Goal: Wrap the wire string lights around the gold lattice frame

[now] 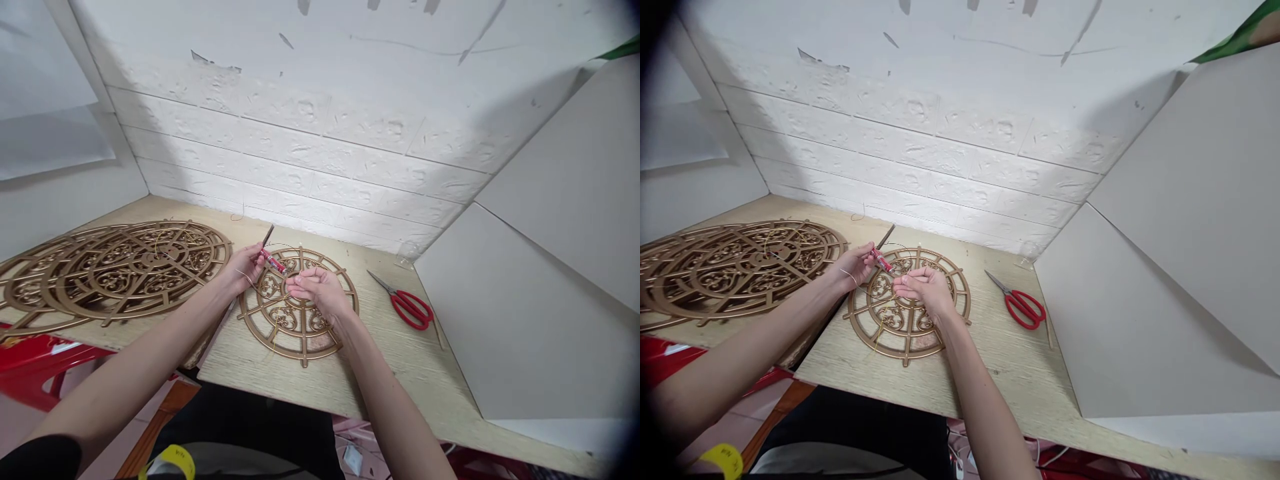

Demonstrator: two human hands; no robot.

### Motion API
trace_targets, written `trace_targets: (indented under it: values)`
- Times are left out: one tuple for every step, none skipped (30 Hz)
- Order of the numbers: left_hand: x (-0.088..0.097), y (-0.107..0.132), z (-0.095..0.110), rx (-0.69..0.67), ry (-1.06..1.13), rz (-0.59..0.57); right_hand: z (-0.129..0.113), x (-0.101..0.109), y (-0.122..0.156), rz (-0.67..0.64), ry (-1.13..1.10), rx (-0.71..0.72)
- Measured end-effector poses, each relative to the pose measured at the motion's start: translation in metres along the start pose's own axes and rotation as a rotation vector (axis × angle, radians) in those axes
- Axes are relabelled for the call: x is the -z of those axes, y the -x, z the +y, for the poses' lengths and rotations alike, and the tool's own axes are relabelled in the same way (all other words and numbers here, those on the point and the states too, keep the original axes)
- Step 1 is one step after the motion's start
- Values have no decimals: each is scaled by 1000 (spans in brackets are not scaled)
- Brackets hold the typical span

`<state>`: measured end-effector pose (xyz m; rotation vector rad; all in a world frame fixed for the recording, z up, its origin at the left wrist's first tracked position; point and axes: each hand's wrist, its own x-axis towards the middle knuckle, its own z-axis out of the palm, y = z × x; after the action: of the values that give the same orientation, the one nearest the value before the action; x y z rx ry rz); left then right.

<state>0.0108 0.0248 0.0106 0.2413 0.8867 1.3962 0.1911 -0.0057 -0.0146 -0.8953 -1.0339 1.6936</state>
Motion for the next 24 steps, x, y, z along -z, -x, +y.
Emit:
trace_targets:
  values:
    - [0, 0, 0, 6, 3, 4, 0, 0, 0, -7, 15, 4]
    - [0, 0, 0, 9, 4, 6, -1, 0, 1, -17, 35, 11]
    - [0, 0, 0, 10, 4, 3, -1, 0, 1, -26, 60, 22]
    - [0, 0, 0, 9, 2, -2, -1, 0, 2, -34, 89, 38]
    - [0, -1, 0, 4, -2, -10, -2, -1, 2, -40, 122, 57]
    - [1, -1, -1, -1, -9, -18, -2, -2, 3, -46, 153, 78]
    - [1, -2, -1, -6, -17, -26, -2, -3, 3, -51, 183, 98]
    - [2, -3, -1, -9, -27, -32, -2, -3, 3, -53, 210, 118]
    - [3, -3, -2, -11, -37, -37, -2, -4, 3, -54, 233, 135]
    - [3, -4, -2, -11, -45, -43, -2, -5, 3, -54, 249, 146]
    - [4, -5, -2, -11, -53, -47, -2, -6, 3, -52, 261, 155]
    - [5, -6, -3, -11, -58, -53, -2, -6, 3, -49, 271, 160]
    - [6, -7, -3, -11, -61, -59, -1, -7, 2, -46, 280, 164]
    - [6, -7, -3, -10, -61, -65, -1, -7, 2, -42, 290, 166]
    - [7, -8, -4, -7, -60, -70, -1, -7, 2, -39, 301, 168]
    - [7, -9, -4, -4, -59, -76, -1, -7, 2, -35, 316, 168]
    - [7, -9, -4, -1, -60, -81, -1, -7, 2, -33, 335, 168]
    - [7, -9, -5, 0, -63, -86, 0, -7, 2, -29, 358, 170]
    - [7, -10, -5, -1, -67, -90, 0, -6, 2, -24, 385, 176]
    - [7, -10, -6, -4, -73, -93, 0, -6, 2, -18, 413, 186]
    - [7, -10, -6, -7, -79, -96, 0, -5, 1, -11, 436, 199]
    - [7, -10, -7, -12, -84, -98, 0, -5, 1, -2, 454, 212]
    - [7, -10, -7, -15, -88, -100, 0, -5, 1, 7, 465, 223]
    - [7, -9, -7, -18, -92, -102, 1, -4, 0, 13, 472, 230]
